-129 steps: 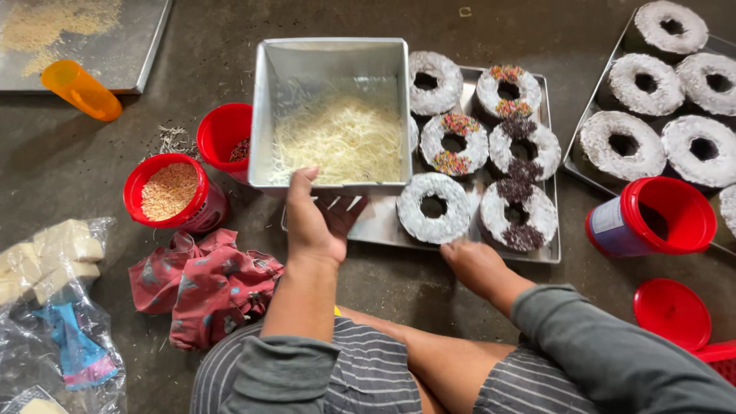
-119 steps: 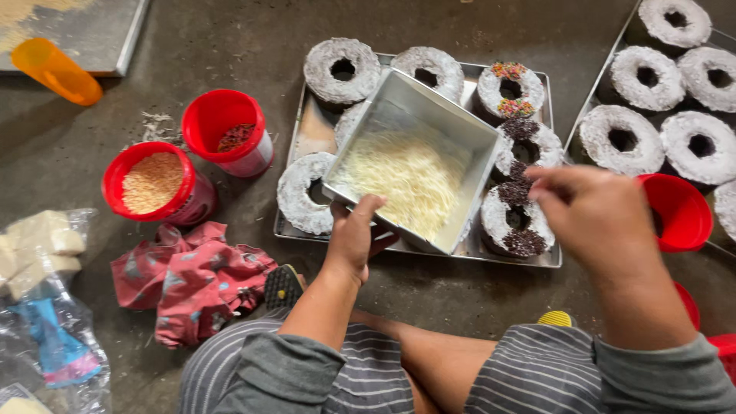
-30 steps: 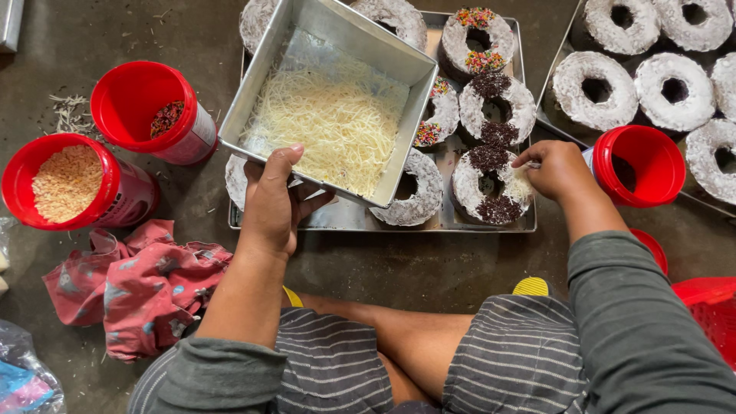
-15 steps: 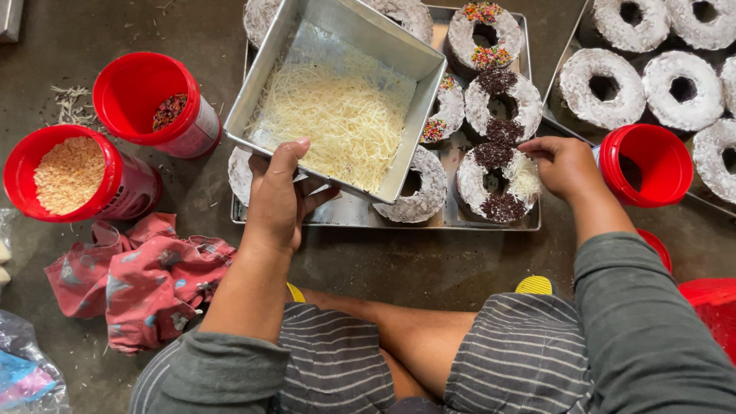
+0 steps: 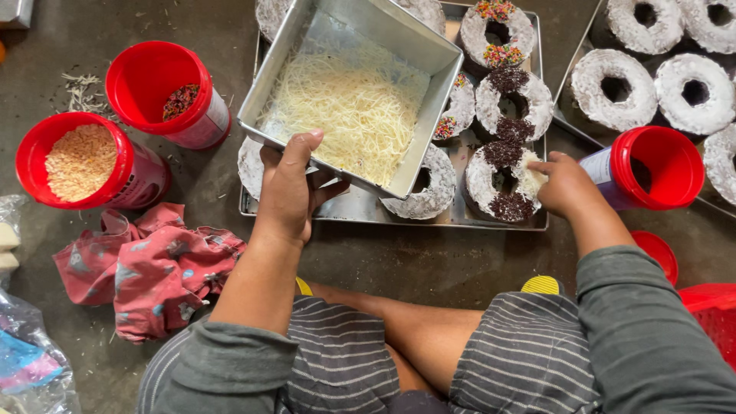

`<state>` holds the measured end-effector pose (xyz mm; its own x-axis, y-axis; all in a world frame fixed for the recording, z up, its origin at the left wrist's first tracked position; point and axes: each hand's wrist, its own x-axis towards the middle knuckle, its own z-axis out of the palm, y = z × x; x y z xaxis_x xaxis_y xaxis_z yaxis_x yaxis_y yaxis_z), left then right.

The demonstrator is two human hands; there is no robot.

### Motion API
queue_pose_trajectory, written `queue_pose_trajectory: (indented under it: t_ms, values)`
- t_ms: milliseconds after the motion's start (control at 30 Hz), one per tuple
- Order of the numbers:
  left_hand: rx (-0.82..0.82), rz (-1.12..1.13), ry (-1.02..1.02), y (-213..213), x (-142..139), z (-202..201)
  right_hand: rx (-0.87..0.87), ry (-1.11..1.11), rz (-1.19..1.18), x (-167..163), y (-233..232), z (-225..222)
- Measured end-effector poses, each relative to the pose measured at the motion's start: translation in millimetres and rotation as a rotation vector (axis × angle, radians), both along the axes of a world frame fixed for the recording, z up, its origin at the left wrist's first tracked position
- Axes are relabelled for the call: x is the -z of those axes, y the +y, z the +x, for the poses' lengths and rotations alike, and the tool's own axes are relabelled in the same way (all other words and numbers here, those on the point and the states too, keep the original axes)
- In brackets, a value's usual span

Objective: The person sits on the floor and decorates donuts by sprinkling shredded cheese and chocolate sprinkles onto them. They handle the donuts one at a time, placing toppings from containers and a metal tray onto the donuts arranged on baking sheets.

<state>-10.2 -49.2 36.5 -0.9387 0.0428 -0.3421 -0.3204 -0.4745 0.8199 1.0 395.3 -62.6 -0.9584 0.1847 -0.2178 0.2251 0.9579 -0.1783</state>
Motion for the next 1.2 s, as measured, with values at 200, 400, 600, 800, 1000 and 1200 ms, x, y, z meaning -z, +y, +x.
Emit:
queue_pose_trajectory:
  t_ms: [200, 400, 600, 800, 1000, 1200]
  values:
    - [-0.011, -0.016, -0.015, 1, 4, -5, 0.014, 0.187, -0.030, -4, 3, 0]
    - [0.017, -0.033, -0.012, 6, 3, -5, -0.016, 0.256, -0.029, 5, 6, 2]
    - [0.004, -0.042, -0.020, 6, 1, -4, -0.040, 0.128, 0.015, 6, 10, 6]
    - [0.019, -0.058, -0.008, 5, -2, -2, -0.067, 0.181, 0.038, 2, 8, 11]
    - [0.012, -0.072, -0.024, 4, -3, -1, 0.065, 0.120, 0.004, -6, 12, 16]
    - [0.020, -0.085, -0.016, 2, -4, -1, 0.040, 0.070, 0.033, -6, 19, 32]
